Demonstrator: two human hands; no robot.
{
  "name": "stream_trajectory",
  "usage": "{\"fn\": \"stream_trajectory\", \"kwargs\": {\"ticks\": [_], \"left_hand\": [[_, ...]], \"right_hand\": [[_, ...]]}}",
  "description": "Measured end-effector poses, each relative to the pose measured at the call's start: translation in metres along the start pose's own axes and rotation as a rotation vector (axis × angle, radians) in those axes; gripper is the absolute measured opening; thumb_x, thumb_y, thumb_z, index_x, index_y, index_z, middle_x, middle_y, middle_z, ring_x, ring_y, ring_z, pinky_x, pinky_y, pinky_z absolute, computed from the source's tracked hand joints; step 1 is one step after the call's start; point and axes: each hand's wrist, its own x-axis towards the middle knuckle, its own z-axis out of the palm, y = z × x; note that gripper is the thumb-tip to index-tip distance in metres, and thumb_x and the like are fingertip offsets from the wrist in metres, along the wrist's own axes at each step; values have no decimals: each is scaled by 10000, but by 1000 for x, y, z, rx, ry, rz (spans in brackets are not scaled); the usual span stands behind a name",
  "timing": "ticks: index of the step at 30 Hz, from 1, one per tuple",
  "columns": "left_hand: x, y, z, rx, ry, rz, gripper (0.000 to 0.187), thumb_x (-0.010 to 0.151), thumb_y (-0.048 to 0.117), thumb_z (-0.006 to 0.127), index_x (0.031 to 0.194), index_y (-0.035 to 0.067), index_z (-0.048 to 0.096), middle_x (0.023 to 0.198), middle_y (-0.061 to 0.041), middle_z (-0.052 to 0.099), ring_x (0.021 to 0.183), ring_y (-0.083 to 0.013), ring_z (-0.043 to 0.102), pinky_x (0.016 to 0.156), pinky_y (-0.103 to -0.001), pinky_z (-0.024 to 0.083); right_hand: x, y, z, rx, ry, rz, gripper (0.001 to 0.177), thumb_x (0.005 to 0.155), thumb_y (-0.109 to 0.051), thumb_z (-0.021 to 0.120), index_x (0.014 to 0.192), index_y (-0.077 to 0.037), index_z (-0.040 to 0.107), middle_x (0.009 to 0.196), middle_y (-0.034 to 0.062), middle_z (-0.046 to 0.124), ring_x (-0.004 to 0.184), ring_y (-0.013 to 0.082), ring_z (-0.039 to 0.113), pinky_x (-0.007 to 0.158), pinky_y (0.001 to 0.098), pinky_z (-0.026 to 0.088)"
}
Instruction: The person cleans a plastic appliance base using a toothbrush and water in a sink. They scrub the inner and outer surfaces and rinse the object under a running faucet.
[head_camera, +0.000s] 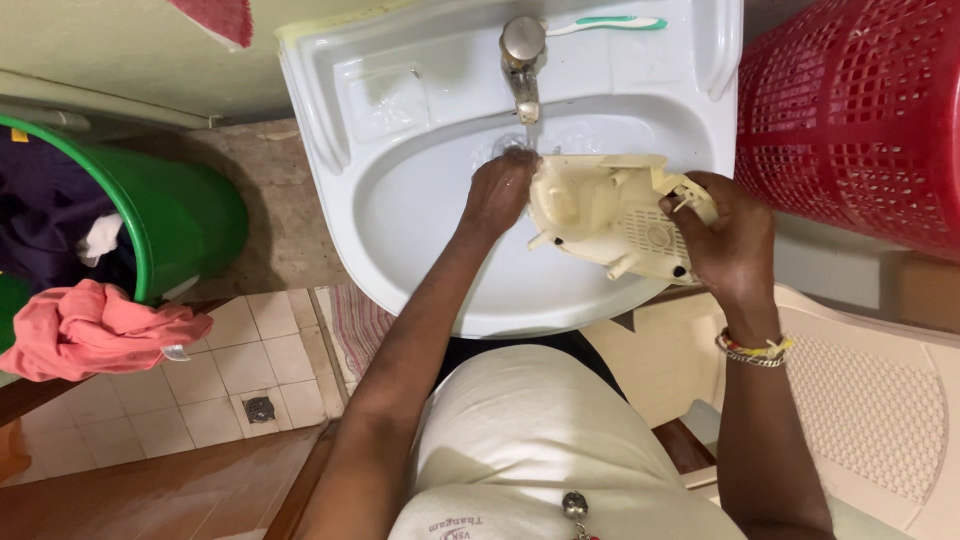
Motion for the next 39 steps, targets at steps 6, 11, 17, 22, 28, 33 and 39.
{"fn": "stream_trajectory", "kwargs": {"ticks": [6, 11, 17, 22, 28, 33, 39], "left_hand": [[1, -43, 36, -971, -177, -746, 139, 966, 55, 703, 978, -82, 685, 871, -173, 670, 721, -262, 583, 618, -396, 485], [-10, -57, 15, -704, -62, -476, 357, 1035, 232, 610, 1263, -34, 677, 968, -105, 673, 818, -176, 613, 740, -327, 528], [-43, -31, -62, -760, -152, -885, 583, 974, 388, 697, 1362, -38, 603, 1230, -194, 647, 1051, -257, 634, 850, -373, 539], [-69, -16, -104, -1414, 225, -1028, 570, 950, 358, 686, 1369, -11, 574, 1260, -151, 687, 1161, -250, 672, 1001, -386, 562], [-122, 19, -96, -1530, 546, -1119, 454, 973, 341, 650, 1335, 73, 592, 1206, -107, 679, 1080, -223, 641, 893, -377, 524], [-122, 33, -95, -1236, 860, -1170, 317, 900, 48, 650, 1216, 71, 641, 1157, -85, 715, 1057, -186, 712, 916, -351, 623], [-116, 45, -115, -1191, 987, -931, 278, 949, -14, 618, 1226, -5, 638, 1178, -125, 711, 1006, -195, 716, 894, -338, 611]], "right_hand": [[7, 20, 14, 155, -47, 112, 261, 956, -47, 747, 1184, 72, 704, 1013, 157, 768, 850, 148, 721, 719, 286, 588], [16, 59, 37, 436, -34, 246, 260, 951, -40, 722, 1192, 57, 704, 1021, 139, 771, 829, 143, 734, 726, 263, 616], [27, 105, 80, 829, -94, 620, 319, 931, -120, 742, 1170, 83, 681, 986, 134, 760, 784, 150, 728, 686, 276, 635], [20, 109, 132, 975, -250, 709, 394, 960, -150, 722, 1219, 134, 634, 995, 162, 744, 790, 179, 737, 701, 299, 640], [-3, 88, 154, 1111, -345, 719, 474, 960, -197, 675, 1314, 104, 579, 1100, 155, 725, 920, 174, 737, 800, 308, 641], [10, 63, 151, 1021, -485, 567, 482, 967, -170, 682, 1359, 84, 562, 1178, 119, 708, 1049, 180, 682, 911, 339, 578], [44, 50, 158, 838, -430, 177, 569, 988, -189, 635, 1484, -9, 422, 1347, 89, 629, 1205, 142, 624, 1036, 304, 524]]}}
